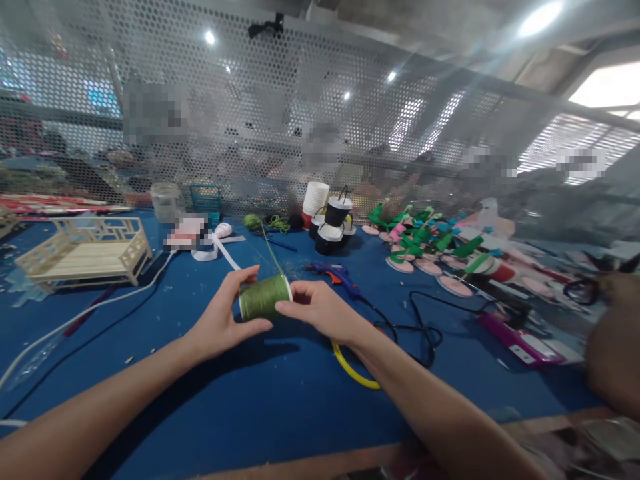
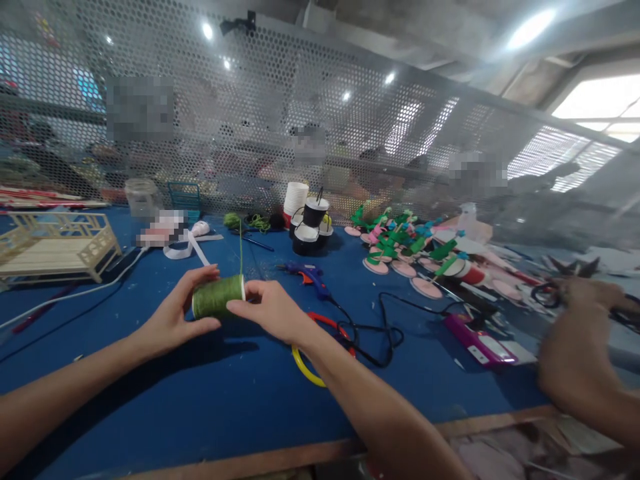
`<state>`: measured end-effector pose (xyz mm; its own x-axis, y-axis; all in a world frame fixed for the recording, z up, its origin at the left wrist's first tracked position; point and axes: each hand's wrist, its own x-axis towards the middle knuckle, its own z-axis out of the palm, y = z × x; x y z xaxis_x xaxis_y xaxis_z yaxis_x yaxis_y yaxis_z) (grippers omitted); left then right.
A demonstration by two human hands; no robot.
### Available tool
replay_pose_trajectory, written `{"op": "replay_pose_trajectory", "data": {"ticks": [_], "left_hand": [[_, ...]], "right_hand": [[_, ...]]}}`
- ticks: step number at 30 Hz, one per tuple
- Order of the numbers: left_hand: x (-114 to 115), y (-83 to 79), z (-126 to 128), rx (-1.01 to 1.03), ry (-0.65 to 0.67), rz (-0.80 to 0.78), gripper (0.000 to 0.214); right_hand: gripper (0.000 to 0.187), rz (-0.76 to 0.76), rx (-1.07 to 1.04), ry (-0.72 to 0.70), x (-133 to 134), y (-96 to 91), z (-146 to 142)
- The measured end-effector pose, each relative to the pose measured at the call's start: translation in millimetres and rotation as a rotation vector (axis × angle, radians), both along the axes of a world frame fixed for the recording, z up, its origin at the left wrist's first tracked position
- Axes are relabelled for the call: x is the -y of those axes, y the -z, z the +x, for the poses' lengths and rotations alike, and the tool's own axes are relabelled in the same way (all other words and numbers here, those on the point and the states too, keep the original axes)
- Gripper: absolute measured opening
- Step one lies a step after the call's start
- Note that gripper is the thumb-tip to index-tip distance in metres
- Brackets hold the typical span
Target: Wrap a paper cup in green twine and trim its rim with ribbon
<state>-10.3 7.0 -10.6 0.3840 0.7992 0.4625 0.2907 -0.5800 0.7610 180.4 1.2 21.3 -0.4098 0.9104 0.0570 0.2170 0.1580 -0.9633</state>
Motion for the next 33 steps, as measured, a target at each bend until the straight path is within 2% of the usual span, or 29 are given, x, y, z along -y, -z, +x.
{"op": "replay_pose_trajectory", "data": {"ticks": [3, 6, 10, 13, 17, 21, 26, 29, 33], "left_hand": [[-1, -3.7, 3, 0.100, 0.054, -0.322, 0.060], [1, -7.2, 6, 0.137, 0.055, -0.434, 0.053], [3, -7.9, 8, 0.105, 0.003, -0.389, 0.050], [5, -6.6, 9, 0.090, 0.022, -0.367, 0.052], [5, -6.2, 9, 0.066, 0.002, -0.337, 0.057], [5, -7.0, 9, -0.011, -0.024, -0.303, 0.052], [6, -6.3, 10, -0.088, 0.008, -0.173, 0.049], [7, -4.5, 10, -0.116, 0.061, -0.120, 0.049], [9, -1.2, 10, -0.122, 0.143, -0.082, 0.055]], "right_hand": [[0.015, 0.199, 0.124, 0.005, 6, 4.2, 3], [0.013, 0.263, 0.202, 0.019, 10, 6.0, 3], [0.022, 0.083, 0.058, -0.057, 10, 8.2, 3], [0.022, -0.033, -0.029, -0.012, 10, 10.5, 2], [0.015, 0.016, 0.010, 0.038, 12, 11.0, 1], [0.019, 0.036, 0.088, 0.034, 11, 8.5, 4], [0.034, 0.144, 0.036, 0.252, 1, 8.0, 11], [0.044, 0.171, -0.002, 0.170, -2, 8.3, 11], [0.056, 0.111, -0.029, 0.051, -1, 4.5, 8]]}}
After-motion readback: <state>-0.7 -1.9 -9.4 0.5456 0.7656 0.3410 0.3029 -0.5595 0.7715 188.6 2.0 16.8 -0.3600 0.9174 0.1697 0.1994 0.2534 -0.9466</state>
